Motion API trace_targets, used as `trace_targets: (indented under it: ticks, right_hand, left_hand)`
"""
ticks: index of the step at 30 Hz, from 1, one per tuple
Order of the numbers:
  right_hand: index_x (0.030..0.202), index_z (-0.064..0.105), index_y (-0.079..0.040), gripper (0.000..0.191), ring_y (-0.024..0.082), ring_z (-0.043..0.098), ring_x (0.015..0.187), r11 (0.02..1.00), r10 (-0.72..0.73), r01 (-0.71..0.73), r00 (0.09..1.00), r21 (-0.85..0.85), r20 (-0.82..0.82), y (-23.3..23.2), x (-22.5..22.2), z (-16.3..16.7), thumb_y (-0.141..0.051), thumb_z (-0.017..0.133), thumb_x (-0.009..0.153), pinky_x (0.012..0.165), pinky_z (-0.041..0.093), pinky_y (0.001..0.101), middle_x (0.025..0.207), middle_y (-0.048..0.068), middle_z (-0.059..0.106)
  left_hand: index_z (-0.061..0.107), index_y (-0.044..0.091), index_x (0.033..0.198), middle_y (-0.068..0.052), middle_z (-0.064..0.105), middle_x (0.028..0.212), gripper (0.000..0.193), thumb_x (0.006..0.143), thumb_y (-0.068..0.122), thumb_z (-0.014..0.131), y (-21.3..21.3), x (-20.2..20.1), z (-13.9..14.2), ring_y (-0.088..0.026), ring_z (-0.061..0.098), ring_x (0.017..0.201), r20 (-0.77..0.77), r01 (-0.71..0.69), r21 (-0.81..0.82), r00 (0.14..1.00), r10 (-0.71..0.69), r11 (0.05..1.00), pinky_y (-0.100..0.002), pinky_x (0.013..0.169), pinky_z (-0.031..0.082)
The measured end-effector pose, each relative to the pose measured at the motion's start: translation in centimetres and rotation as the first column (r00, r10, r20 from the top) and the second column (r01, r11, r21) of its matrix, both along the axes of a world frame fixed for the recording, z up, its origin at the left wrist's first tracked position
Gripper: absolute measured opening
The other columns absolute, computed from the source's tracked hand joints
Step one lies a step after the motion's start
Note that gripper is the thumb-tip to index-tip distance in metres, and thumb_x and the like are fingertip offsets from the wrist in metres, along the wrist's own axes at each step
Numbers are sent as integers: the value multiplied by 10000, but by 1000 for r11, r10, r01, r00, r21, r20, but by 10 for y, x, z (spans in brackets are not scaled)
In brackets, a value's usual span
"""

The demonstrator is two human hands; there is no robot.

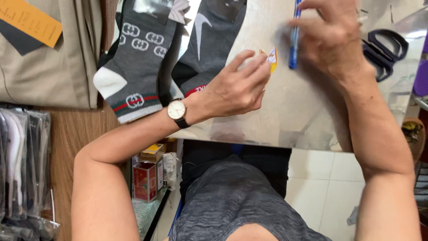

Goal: The person draws leaf-like patterns on small pieces of paper using a blue pen, then cuts them out with scissors. They repeat this process with multiple paper pieces, creating a pile of finished cutouts on the table.

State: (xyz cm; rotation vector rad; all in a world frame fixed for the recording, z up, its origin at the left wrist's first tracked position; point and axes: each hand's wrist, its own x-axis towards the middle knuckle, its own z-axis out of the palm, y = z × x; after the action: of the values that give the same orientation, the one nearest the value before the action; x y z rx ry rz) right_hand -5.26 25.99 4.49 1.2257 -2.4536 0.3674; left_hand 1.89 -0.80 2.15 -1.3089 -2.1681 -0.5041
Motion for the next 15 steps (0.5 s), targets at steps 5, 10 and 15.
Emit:
trace_targets:
  ticks: [5,10,15]
  right_hand:
    - [1050,759,-37,235,268,593,1129,975,183,-191,980,111,77,-45,41,17,-42,748,816,997,430,416,1179,75,675]
    - [1192,712,-22,263,229,574,1163,924,123,-137,991,357,60,-66,100,24,-170,747,978,1059,417,391,1234,76,657]
    - [1404,599,32,567,343,552,1264,951,25,-112,957,287,290,-59,187,34,-304,718,963,1129,402,446,1391,171,598]
  left_hand:
    - [754,-59,950,-157,648,1165,246,871,160,675,-12,34,21,-332,614,1147,-491,-27,-295,861,-128,955,-435,1092,462]
    - [767,-71,904,-141,658,1135,276,922,178,650,-39,52,25,-312,619,1122,-601,-112,-361,787,-139,926,-458,1119,445]
    - [753,-65,837,-132,665,1058,318,963,205,642,-55,63,14,-304,625,1109,-663,-220,-378,742,-98,899,-482,1133,416]
